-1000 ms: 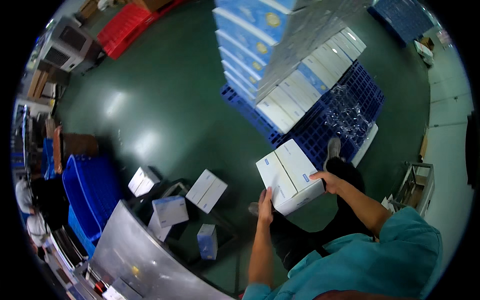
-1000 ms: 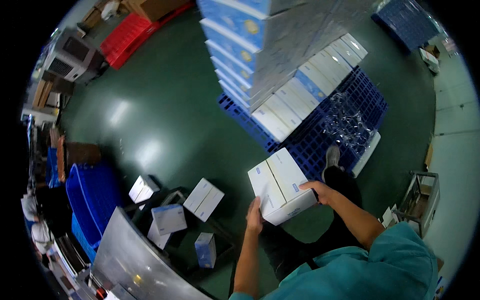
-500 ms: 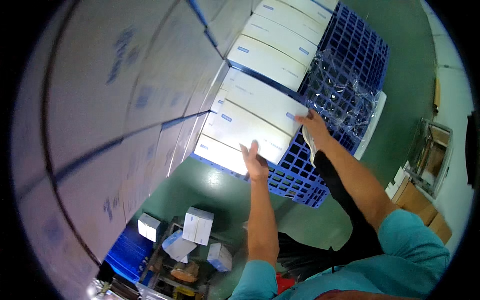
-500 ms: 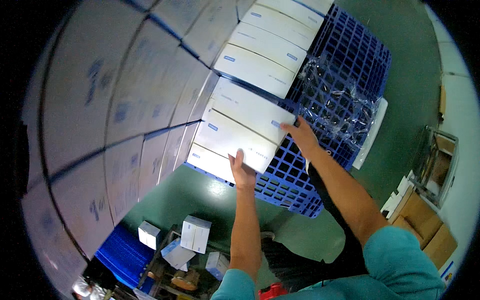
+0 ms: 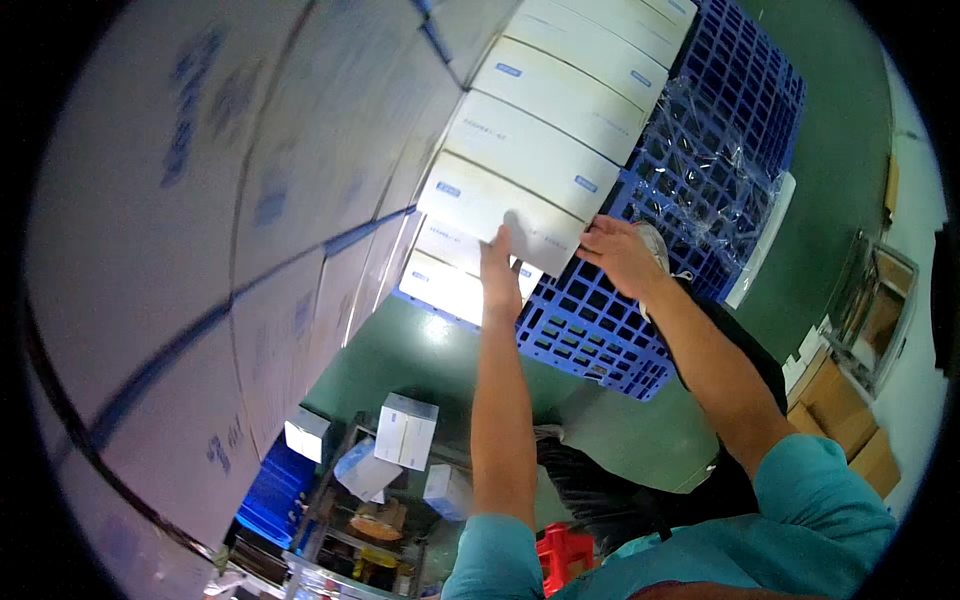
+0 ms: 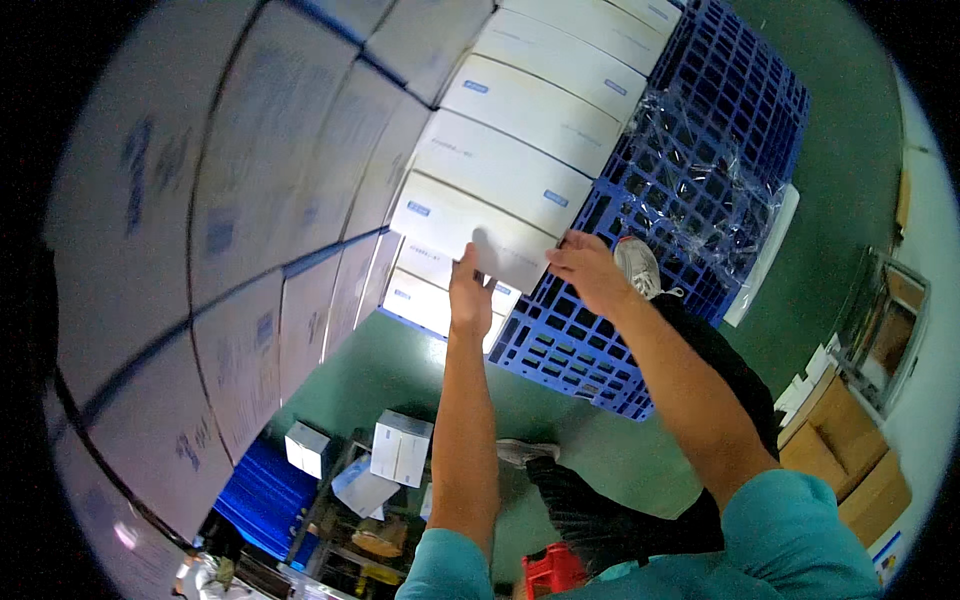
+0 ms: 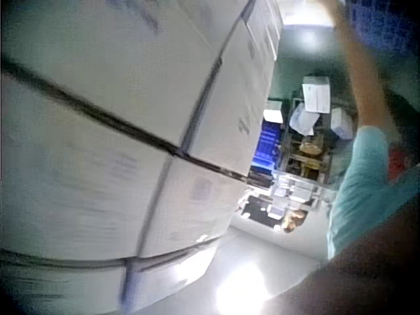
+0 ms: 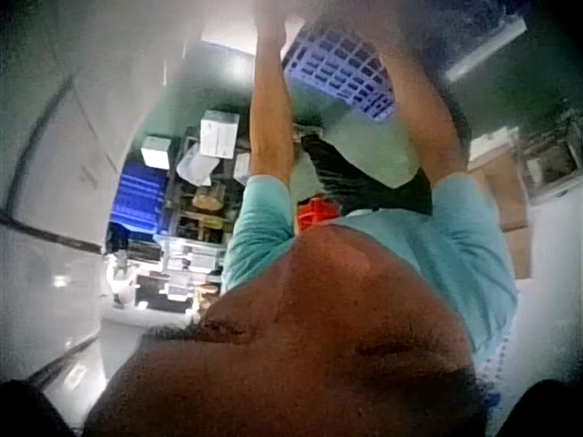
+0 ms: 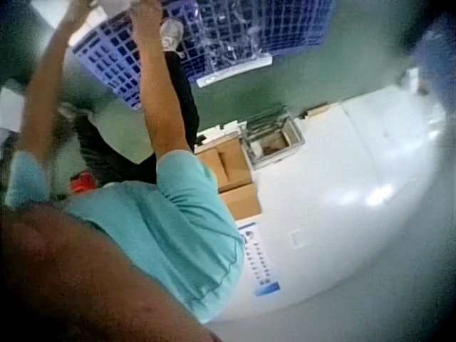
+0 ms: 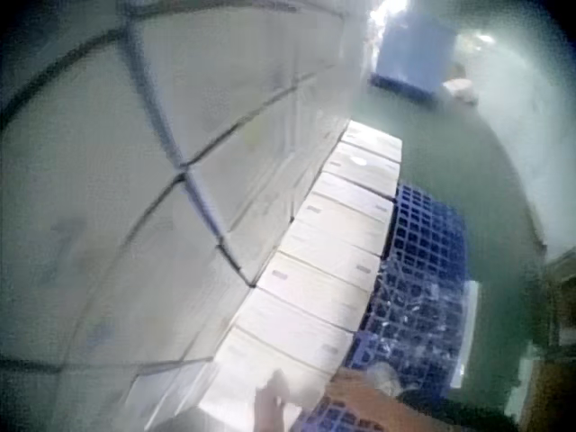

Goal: The person organizes boxes on a metal table and stacks them onto a blue plastic pallet on the floor.

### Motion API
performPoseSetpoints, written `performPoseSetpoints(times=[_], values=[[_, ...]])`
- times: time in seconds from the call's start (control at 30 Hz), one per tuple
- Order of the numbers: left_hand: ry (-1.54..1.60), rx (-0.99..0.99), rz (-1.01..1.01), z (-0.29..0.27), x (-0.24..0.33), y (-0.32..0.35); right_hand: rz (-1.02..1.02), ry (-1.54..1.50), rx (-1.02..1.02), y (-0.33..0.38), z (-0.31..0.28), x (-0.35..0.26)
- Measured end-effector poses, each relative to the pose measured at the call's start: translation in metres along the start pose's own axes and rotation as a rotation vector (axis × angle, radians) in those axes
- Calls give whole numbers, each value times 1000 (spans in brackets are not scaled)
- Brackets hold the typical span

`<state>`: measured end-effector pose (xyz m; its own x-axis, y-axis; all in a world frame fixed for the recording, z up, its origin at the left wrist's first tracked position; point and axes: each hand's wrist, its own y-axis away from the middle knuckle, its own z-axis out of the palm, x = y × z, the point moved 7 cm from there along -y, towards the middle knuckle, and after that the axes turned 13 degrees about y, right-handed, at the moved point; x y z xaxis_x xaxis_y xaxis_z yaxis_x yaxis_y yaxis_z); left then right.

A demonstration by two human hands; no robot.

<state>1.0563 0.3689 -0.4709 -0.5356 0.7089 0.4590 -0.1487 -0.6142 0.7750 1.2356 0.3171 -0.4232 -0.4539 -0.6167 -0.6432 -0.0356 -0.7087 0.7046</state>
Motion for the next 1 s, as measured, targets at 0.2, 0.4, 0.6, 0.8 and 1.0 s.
performPoseSetpoints(times=[0.2, 0.4, 0.6, 0.8, 1.0], values=[[-453, -59, 291, -77, 44, 149, 140, 641, 204, 40, -18, 40], [-344, 373, 621, -318, 96, 372, 408, 857, -147, 175, 50, 160], [-937, 948, 1068, -479, 217, 640, 458, 1270, -324, 320, 161, 274], [-1150, 1213, 880, -627, 259, 740, 447, 1439, -612, 415, 324, 356], [-1356, 998, 784, -663, 273, 706, 260, 1639, -786, 388, 413, 392]])
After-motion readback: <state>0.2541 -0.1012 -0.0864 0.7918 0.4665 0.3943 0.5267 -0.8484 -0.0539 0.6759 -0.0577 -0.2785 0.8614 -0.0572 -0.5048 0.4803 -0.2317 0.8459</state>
